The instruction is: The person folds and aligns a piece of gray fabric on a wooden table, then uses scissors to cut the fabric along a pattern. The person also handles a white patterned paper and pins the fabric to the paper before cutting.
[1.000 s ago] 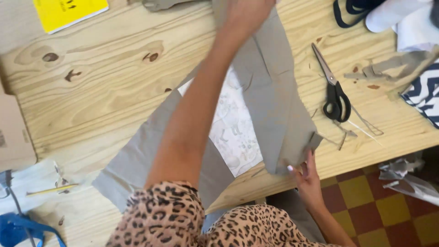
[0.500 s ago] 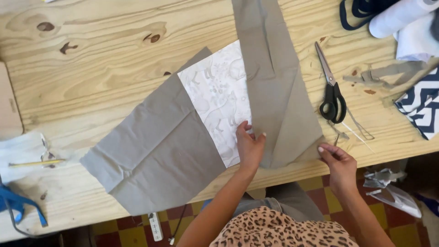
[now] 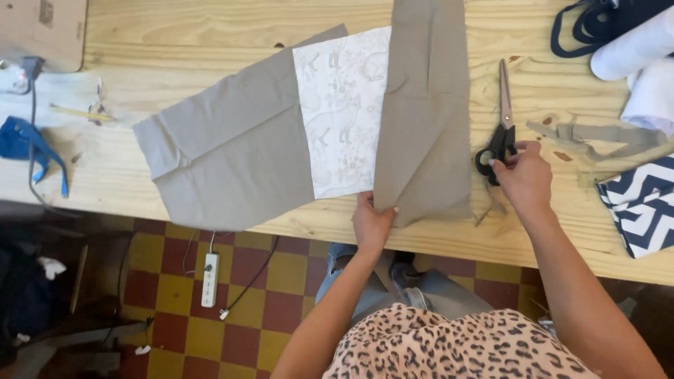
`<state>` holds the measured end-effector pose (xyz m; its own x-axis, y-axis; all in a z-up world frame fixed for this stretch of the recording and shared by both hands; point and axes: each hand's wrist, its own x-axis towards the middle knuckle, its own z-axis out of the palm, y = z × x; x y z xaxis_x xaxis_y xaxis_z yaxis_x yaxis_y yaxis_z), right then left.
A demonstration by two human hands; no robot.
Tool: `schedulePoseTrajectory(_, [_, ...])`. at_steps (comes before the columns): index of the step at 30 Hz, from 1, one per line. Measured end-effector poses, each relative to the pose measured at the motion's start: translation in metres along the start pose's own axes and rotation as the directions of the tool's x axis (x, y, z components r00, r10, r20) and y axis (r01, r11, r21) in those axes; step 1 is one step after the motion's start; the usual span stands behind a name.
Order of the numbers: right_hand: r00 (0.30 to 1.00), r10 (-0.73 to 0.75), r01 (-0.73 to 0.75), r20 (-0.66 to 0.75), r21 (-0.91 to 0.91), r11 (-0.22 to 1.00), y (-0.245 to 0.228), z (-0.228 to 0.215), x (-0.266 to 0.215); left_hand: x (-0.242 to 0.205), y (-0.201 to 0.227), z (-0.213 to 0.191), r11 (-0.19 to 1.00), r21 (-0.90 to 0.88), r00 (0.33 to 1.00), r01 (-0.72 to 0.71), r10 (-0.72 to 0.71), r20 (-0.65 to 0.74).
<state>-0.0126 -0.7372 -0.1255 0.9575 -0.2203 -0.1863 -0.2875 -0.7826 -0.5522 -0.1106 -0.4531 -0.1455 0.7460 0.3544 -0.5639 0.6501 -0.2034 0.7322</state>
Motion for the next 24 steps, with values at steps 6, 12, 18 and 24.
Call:
schedulePoseTrajectory(6, [0.989, 0.054, -0.027, 0.135, -0.195, 0.980, -0.019, -0.006, 0.022, -0.031, -0.020, 0.018, 1.000, -0.017, 0.991, 0.023, -0.025, -0.134])
schedulePoseTrajectory(12, [0.981, 0.066, -0.021, 0.185, -0.234, 0.972, -0.013, -0.034, 0.013, -0.056, 0.013, 0.022, 0.886, -0.459, 0.990, 0.063, 0.001, 0.138])
schedulePoseTrajectory(18, [0.973, -0.226, 0.227, 0.046, -0.014, 0.974, -0.036, -0.038, -0.053, 0.038, 0.007, -0.008, 0.946, 0.068, 0.949, -0.316, 0.315, 0.030])
schedulePoseTrajectory(24, [0.966, -0.147, 0.121, 0.212, 0.130, 0.984, -0.082, -0.004, -0.092, 0.161, 0.062, -0.106, 0.990, -0.035, 0.923, -0.137, 0.115, -0.368])
